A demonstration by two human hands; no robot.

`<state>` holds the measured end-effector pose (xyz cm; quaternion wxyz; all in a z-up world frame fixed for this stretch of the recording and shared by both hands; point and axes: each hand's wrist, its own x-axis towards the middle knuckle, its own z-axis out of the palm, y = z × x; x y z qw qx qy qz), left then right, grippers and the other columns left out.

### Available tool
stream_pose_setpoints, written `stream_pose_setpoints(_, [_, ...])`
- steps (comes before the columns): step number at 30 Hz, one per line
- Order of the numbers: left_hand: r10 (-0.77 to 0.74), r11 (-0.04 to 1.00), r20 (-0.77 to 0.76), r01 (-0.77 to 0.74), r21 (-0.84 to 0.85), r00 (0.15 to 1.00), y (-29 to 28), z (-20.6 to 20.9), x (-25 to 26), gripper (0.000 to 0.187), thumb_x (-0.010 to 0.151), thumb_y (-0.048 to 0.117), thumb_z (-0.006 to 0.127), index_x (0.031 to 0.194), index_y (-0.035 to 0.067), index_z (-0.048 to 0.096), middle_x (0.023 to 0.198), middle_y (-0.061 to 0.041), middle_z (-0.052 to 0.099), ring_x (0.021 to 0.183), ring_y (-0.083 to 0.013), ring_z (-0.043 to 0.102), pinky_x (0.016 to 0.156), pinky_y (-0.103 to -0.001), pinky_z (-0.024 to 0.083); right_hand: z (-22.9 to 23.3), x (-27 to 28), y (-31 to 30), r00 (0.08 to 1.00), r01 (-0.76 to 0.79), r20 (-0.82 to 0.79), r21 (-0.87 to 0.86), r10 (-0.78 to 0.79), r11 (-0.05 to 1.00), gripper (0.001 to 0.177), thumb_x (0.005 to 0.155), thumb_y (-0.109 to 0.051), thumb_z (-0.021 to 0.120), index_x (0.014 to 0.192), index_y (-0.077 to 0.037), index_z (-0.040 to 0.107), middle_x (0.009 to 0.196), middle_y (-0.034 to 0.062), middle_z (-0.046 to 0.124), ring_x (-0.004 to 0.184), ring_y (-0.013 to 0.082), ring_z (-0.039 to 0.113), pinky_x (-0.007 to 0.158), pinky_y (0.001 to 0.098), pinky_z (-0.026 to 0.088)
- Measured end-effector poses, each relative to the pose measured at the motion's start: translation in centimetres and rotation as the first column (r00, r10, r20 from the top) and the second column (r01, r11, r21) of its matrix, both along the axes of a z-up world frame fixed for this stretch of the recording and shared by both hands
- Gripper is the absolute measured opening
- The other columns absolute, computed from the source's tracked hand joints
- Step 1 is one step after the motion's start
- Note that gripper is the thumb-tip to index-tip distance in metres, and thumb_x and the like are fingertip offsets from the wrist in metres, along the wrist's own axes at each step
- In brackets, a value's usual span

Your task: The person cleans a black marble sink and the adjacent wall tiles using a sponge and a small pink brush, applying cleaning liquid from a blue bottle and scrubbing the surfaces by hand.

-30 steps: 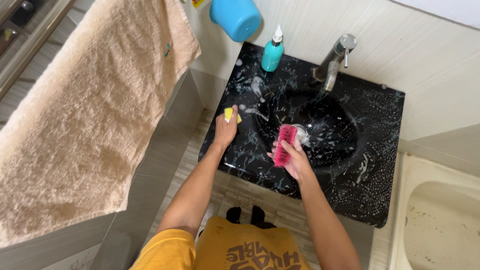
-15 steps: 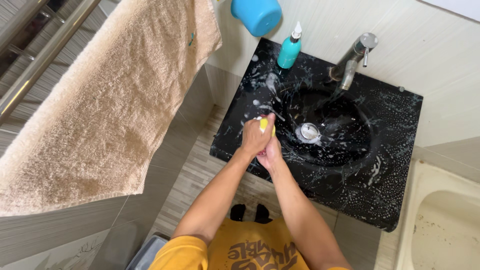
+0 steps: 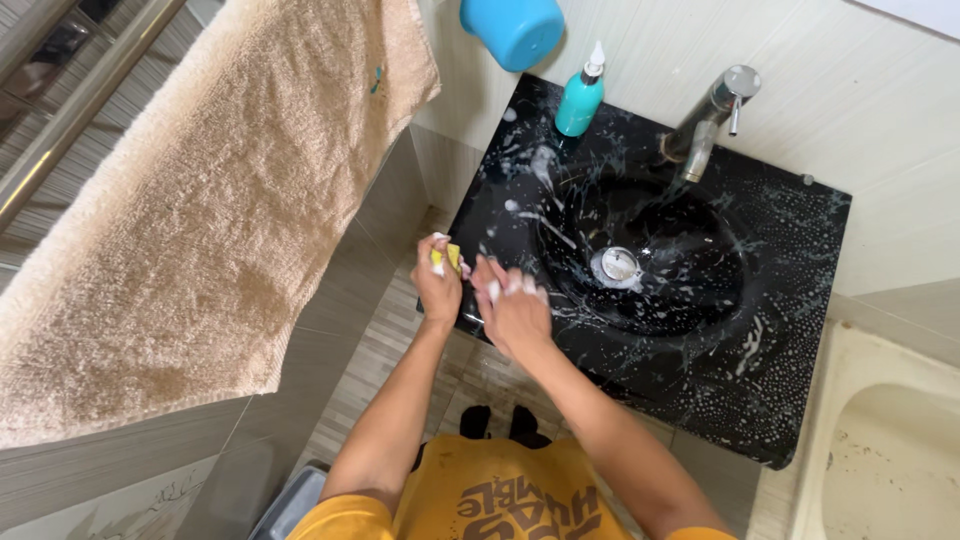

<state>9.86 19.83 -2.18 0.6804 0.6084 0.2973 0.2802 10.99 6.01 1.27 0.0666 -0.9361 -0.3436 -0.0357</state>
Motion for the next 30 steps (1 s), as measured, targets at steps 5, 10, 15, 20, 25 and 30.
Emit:
stream_pose_setpoints(5, [0.047, 0.948, -0.154, 0.005, 0.317, 0.987, 0.3, -1.1, 0.5, 0.019, 0.106, 0.022, 0.058, 0.108, 0.004, 0.065, 0.077, -0.020, 0.068, 0.071, -0.0431, 0.067, 0.066, -0.051, 0.052, 1.3, 1.3, -4.5, 0.982, 0.091, -0.163, -0.046, -0.098, 0.995, 0.059, 0.105, -0.038, 0.038, 0.159, -0.014, 0.032, 0.123, 0.0144, 0.063, 0.098, 0.0323, 0.061, 0.080, 0.0485, 0.048])
stream_pose_setpoints(10, [0.064, 0.827, -0.200, 0.060, 0.559, 0.978, -0.6, -2.0, 1.3, 0.020, 0.112, 0.023, 0.065, 0.102, 0.005, 0.062, 0.083, -0.020, 0.070, 0.084, -0.0401, 0.071, 0.075, -0.048, 0.054, 0.9, 3.0, -0.4, 0.980, 0.143, -0.116, -0.162, -0.163, 0.976, 0.062, 0.107, -0.040, 0.037, 0.163, -0.016, 0.027, 0.115, 0.0187, 0.062, 0.096, 0.0330, 0.061, 0.079, 0.0476, 0.047])
stream_pose_setpoints(15, [-0.327, 0.841, -0.076, 0.327, 0.431, 0.942, -0.5, 1.2, 0.4, 0.044, 0.090, 0.002, 0.055, 0.133, 0.009, 0.058, 0.103, -0.016, 0.071, 0.086, -0.0318, 0.072, 0.081, -0.043, 0.058, -0.8, -0.3, -6.0, 0.977, 0.062, -0.188, -0.205, -0.101, 0.977, 0.063, 0.105, -0.043, 0.040, 0.161, -0.015, 0.039, 0.104, 0.0225, 0.066, 0.088, 0.0328, 0.064, 0.073, 0.0493, 0.050])
stream_pose_setpoints(20, [-0.389, 0.218, -0.263, 0.365, 0.905, 0.883, -1.6, 4.6, -0.3, 0.028, 0.080, 0.018, 0.069, 0.107, 0.009, 0.069, 0.103, -0.017, 0.070, 0.092, -0.0362, 0.065, 0.079, -0.047, 0.051, -2.5, 0.2, -17.4, 0.923, 0.360, 0.152, -0.019, -0.353, 0.933, 0.061, 0.101, -0.046, 0.049, 0.154, -0.016, 0.051, 0.104, 0.0214, 0.068, 0.090, 0.0335, 0.065, 0.077, 0.0509, 0.050])
stream_pose_setpoints(25, [-0.375, 0.050, -0.463, 0.516, 0.855, 0.803, -1.8, 1.3, 0.8, 0.045, 0.092, 0.052, 0.072, 0.086, 0.007, 0.069, 0.086, -0.013, 0.070, 0.084, -0.0321, 0.067, 0.077, -0.046, 0.053, -3.5, -0.6, -20.6, 0.879, 0.292, 0.316, 0.235, -0.357, 0.927, 0.065, 0.099, -0.039, 0.059, 0.157, -0.010, 0.049, 0.114, 0.0194, 0.065, 0.104, 0.0392, 0.061, 0.087, 0.0516, 0.048])
stream_pose_setpoints(30, [-0.423, -0.058, -0.453, 0.475, 0.878, 0.785, -2.5, -3.8, 3.5, 0.031, 0.095, 0.042, 0.068, 0.083, 0.015, 0.075, 0.063, -0.006, 0.068, 0.051, -0.0253, 0.065, 0.061, -0.042, 0.054, -3.9, -0.9, -21.3, 0.877, 0.302, 0.311, 0.238, -0.367, 0.923, 0.065, 0.097, -0.037, 0.065, 0.155, -0.010, 0.051, 0.114, 0.0194, 0.064, 0.101, 0.0395, 0.062, 0.085, 0.0521, 0.048])
